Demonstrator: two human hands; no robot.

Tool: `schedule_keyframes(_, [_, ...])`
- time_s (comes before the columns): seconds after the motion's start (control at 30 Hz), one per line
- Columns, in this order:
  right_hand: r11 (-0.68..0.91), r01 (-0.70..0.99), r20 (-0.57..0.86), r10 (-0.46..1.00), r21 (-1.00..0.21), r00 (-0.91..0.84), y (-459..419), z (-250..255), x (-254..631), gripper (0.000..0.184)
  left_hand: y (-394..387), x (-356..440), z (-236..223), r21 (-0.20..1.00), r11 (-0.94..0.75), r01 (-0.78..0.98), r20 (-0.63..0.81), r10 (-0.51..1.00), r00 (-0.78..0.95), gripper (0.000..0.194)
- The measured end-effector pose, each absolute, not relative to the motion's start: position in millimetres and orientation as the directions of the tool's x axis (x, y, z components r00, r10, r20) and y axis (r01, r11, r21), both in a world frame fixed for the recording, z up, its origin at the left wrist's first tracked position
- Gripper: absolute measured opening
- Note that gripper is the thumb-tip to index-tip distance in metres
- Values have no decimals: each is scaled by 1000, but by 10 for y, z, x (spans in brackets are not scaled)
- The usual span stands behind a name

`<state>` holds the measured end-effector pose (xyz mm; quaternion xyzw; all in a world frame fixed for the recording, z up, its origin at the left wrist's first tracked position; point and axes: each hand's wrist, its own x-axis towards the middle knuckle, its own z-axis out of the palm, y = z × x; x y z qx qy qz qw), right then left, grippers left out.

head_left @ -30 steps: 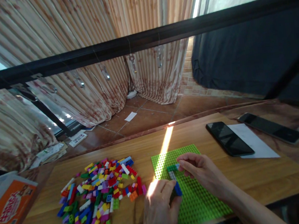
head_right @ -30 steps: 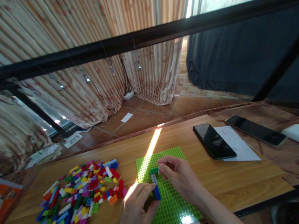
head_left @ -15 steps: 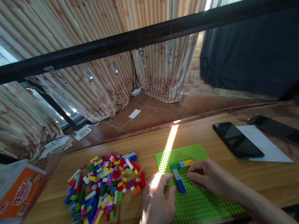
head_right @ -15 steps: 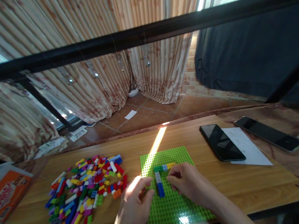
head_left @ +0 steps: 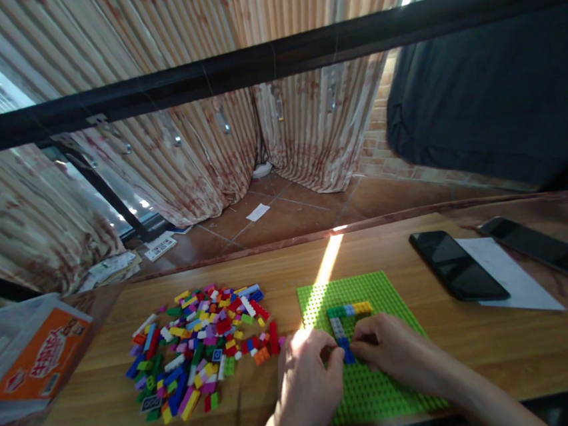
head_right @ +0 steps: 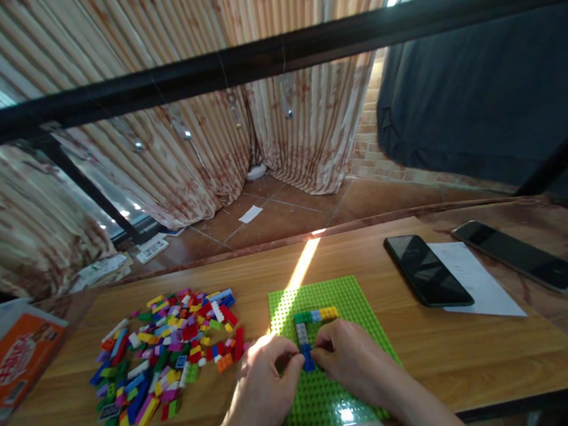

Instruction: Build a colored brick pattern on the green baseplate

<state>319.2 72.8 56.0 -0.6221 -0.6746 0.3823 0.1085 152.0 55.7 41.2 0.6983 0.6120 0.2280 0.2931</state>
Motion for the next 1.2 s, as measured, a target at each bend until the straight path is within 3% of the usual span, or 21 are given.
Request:
schedule_keyframes(0.83, [-70, 750, -271, 951, -658, -149, 724, 517, 3130, 21, 672, 1656, 438, 599, 139, 789, -185, 982, -32, 15])
schedule_keyframes(1.07, [-58, 774, -251, 959, -630, -132, 753, 491, 3104, 20, 665, 1659, 406, 587, 96, 804, -155, 988, -5, 16])
schedule_keyframes(1.2, [-63, 723, -267, 949, -688, -170, 755, 522, 3117, 23, 658, 1635, 405, 623, 72, 779, -150, 988, 29, 15])
